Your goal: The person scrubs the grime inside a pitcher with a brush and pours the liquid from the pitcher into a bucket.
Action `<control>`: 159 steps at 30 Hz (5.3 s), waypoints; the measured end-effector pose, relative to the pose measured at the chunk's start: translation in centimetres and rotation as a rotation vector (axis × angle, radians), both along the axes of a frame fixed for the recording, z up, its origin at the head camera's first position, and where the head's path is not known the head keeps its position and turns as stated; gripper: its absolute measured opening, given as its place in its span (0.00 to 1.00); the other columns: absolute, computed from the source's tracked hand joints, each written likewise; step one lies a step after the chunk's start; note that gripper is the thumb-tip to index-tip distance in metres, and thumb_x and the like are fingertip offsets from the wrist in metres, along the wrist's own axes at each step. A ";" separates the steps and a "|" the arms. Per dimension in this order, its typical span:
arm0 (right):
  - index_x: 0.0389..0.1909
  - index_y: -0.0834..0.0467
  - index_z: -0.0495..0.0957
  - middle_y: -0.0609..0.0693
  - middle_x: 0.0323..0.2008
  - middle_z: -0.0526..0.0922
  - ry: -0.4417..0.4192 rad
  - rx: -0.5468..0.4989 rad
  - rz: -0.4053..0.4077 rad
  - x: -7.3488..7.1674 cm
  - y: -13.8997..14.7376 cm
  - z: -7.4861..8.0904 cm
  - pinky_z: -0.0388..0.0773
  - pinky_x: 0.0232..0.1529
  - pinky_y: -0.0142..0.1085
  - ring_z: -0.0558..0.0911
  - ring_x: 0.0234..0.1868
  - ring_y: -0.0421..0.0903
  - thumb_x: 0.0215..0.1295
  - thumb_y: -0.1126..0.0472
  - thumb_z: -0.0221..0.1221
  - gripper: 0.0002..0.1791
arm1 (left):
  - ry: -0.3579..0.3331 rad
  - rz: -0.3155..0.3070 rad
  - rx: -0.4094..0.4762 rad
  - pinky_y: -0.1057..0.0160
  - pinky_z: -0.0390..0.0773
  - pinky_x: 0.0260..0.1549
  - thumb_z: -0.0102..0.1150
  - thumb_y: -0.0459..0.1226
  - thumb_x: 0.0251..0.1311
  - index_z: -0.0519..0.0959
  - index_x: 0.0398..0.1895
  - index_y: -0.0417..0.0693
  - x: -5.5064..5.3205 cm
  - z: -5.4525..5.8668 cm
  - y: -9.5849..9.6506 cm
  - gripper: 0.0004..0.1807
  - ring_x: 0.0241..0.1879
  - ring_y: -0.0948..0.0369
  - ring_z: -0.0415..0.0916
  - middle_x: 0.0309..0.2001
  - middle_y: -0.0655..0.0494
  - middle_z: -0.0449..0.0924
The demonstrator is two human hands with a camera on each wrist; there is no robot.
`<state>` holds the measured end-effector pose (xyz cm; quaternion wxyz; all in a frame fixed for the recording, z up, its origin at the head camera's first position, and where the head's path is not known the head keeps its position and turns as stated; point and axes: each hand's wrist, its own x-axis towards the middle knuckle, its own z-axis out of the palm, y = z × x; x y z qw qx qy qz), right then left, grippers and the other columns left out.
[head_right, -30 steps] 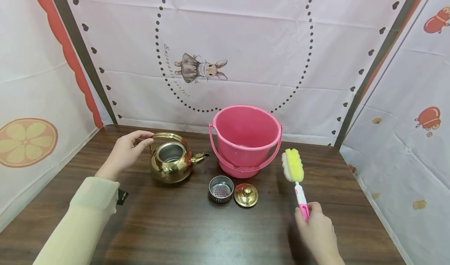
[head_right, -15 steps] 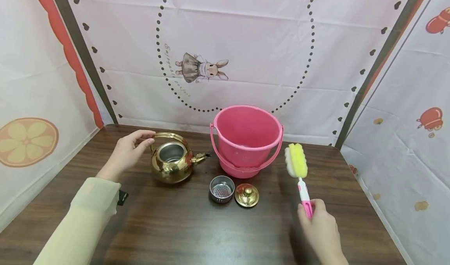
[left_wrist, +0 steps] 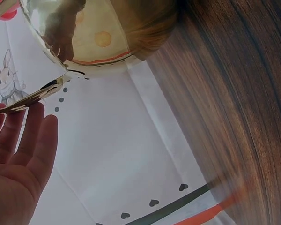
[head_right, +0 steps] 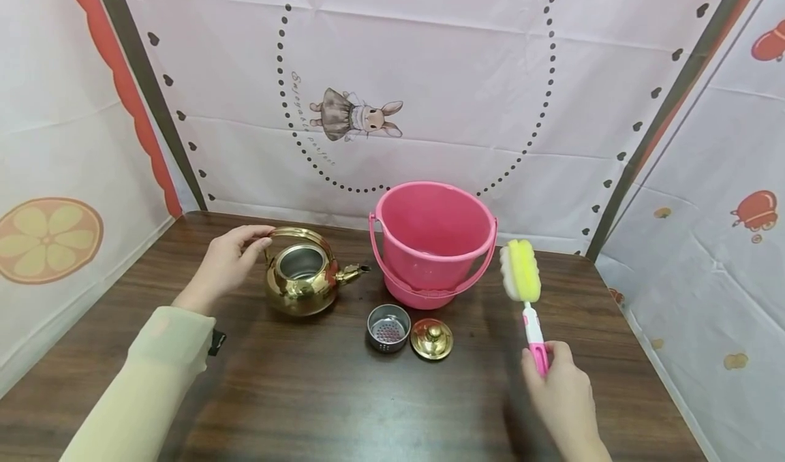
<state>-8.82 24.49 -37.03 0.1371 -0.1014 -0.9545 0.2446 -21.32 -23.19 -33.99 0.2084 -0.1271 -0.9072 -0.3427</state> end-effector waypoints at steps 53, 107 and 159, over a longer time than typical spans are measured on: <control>0.47 0.61 0.71 0.48 0.17 0.76 0.200 -0.039 0.012 0.8 -2.2 2.1 0.61 0.14 0.31 0.63 0.12 0.34 0.63 0.52 0.60 0.19 | 0.076 0.030 -0.037 0.48 0.78 0.40 0.50 0.34 0.68 0.76 0.53 0.36 0.2 -0.3 0.5 0.15 0.40 0.48 0.78 0.46 0.40 0.79; 0.43 0.58 0.72 0.39 0.11 0.64 0.296 -0.056 0.197 0.1 -5.8 2.2 0.57 0.09 0.27 0.57 0.10 0.31 0.58 0.58 0.65 0.15 | 0.117 0.044 -0.042 0.48 0.78 0.43 0.50 0.34 0.68 0.77 0.51 0.36 0.1 -0.4 0.6 0.14 0.42 0.48 0.78 0.45 0.40 0.80; 0.38 0.48 0.74 0.31 0.15 0.65 0.330 -0.027 0.576 -0.5 -11.6 1.4 0.59 0.14 0.19 0.60 0.15 0.26 0.51 0.60 0.69 0.15 | 0.058 0.041 -0.048 0.48 0.77 0.44 0.49 0.35 0.69 0.75 0.54 0.36 0.4 -0.1 0.6 0.15 0.43 0.47 0.78 0.47 0.40 0.79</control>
